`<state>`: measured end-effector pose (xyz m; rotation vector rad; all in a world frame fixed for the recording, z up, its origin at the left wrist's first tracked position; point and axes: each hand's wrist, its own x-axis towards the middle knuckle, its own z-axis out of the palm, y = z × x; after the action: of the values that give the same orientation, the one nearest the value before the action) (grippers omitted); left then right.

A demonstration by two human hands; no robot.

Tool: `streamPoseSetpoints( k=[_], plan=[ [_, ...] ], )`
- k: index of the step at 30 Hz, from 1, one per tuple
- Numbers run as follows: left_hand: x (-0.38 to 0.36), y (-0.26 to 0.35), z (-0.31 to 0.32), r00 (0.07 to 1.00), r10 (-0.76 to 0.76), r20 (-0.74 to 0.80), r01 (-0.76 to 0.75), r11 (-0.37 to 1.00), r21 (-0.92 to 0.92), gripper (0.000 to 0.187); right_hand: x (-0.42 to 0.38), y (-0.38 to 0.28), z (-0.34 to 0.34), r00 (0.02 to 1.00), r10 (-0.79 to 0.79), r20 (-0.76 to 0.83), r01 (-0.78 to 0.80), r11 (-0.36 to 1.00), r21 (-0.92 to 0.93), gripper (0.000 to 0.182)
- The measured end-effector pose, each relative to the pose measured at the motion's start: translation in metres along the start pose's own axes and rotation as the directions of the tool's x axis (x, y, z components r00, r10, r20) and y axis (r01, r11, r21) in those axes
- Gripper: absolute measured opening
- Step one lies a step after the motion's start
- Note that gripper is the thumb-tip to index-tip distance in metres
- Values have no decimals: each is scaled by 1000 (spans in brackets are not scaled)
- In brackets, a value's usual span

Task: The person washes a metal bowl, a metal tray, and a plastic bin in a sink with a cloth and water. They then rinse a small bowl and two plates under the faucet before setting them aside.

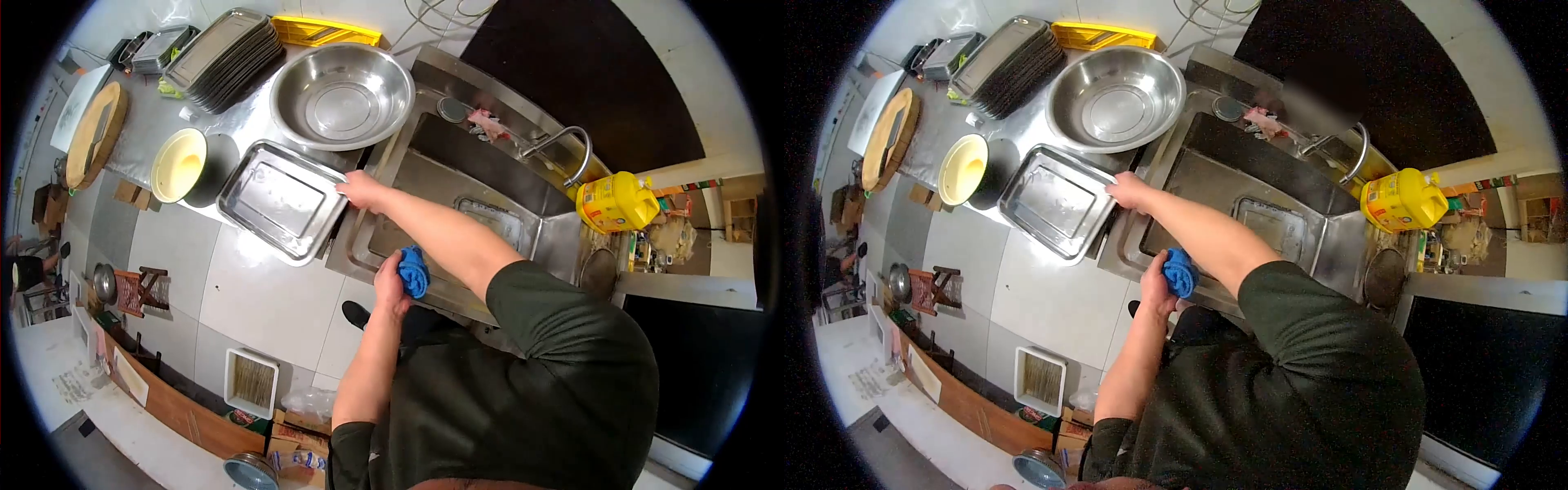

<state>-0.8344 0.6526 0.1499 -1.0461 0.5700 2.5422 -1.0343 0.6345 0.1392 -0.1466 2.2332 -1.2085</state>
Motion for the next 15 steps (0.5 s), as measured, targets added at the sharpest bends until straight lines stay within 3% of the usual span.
streamPoseSetpoints(
  k=[1,2,4,6,8,9,10,11,13,14,15],
  plan=[
    [1,-1,-3,999,-5,41,5,1000,11,30,-9,8,-5,1000,20,-20,-18,997,72,31],
    [-1,-1,-4,999,-1,32,0,1000,30,31,-18,19,-12,995,-77,-68,79,997,24,30],
    [-3,-2,-3,1000,5,20,-7,997,71,31,-32,46,-27,991,-91,-97,92,996,9,26],
    [-7,1,-7,997,-57,50,52,994,94,35,-66,55,-50,994,-85,-71,93,989,115,23],
    [28,-23,-41,984,-81,158,81,997,11,36,-103,50,-79,994,-73,-75,83,985,150,25],
    [13,-18,-36,962,-63,267,70,997,-14,39,-127,43,-96,995,-56,-87,67,989,135,28],
    [7,-14,-38,907,-153,392,155,988,28,40,-148,42,-109,994,-33,-100,46,991,122,32],
    [19,-12,-55,744,-242,623,341,939,-44,42,-163,48,-120,988,-75,-138,98,981,167,30],
    [7,-12,-45,792,-228,566,317,947,-61,46,-185,76,-146,945,-152,-289,177,982,62,32],
    [-17,-6,-19,955,-92,282,86,996,32,48,-202,82,-159,917,-185,-353,204,979,17,32],
    [-15,-7,-15,943,-37,331,16,998,66,54,-220,90,-172,916,-115,-384,136,990,27,30]
  ],
)
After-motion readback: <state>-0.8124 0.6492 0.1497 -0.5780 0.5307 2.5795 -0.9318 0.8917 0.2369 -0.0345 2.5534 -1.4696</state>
